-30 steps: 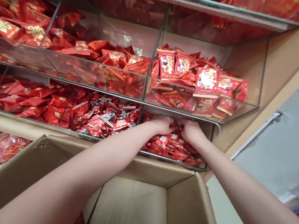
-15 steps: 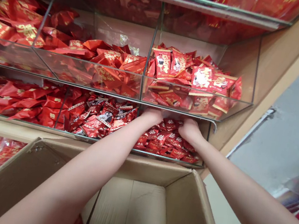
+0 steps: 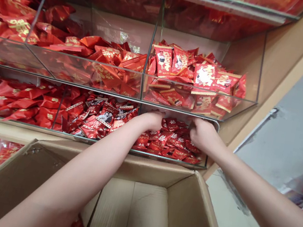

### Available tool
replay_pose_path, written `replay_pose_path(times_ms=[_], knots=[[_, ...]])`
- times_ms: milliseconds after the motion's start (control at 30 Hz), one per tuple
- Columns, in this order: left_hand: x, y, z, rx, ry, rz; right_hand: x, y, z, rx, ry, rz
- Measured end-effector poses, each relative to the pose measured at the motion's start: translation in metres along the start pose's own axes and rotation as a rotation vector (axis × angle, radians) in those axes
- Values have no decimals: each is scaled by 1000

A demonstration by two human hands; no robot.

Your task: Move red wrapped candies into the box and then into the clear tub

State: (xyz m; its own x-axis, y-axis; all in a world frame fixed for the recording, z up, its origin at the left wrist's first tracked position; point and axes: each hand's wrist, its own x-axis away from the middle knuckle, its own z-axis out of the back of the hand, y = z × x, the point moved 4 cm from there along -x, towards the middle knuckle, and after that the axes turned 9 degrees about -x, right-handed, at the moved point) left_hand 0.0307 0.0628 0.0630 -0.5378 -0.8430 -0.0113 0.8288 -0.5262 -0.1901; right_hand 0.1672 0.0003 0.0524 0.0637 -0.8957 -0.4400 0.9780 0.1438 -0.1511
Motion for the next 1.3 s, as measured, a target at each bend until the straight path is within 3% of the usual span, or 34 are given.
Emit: replay_pose_path(times_ms=[67, 200, 367, 433, 533, 633, 700, 867, 1100, 1300], knots=[[6, -2, 9, 2, 83, 21, 19, -1, 8, -65, 75, 66], [18, 2, 18, 23, 203, -46, 37, -11, 8, -166, 94, 225], [49, -3, 28, 34, 260, -204, 2, -45, -8, -145, 26, 364], [78, -17, 37, 48, 358, -256, -17, -61, -18, -116, -50, 403], [134, -50, 38, 60, 484, -208, -38, -77, -34, -95, -154, 377], [184, -89, 17, 148, 519, -101, -48, -83, -47, -86, -217, 331], [204, -111, -5, 231, 510, -27, -53, -84, -54, -72, -232, 314], [210, -136, -47, 397, 414, 57, -72, -82, -67, -53, -222, 256], [209, -126, -52, 351, 501, -20, -87, -83, -74, -99, -231, 237], [211, -127, -55, 338, 500, -13, -87, -82, -74, -145, -289, 249]])
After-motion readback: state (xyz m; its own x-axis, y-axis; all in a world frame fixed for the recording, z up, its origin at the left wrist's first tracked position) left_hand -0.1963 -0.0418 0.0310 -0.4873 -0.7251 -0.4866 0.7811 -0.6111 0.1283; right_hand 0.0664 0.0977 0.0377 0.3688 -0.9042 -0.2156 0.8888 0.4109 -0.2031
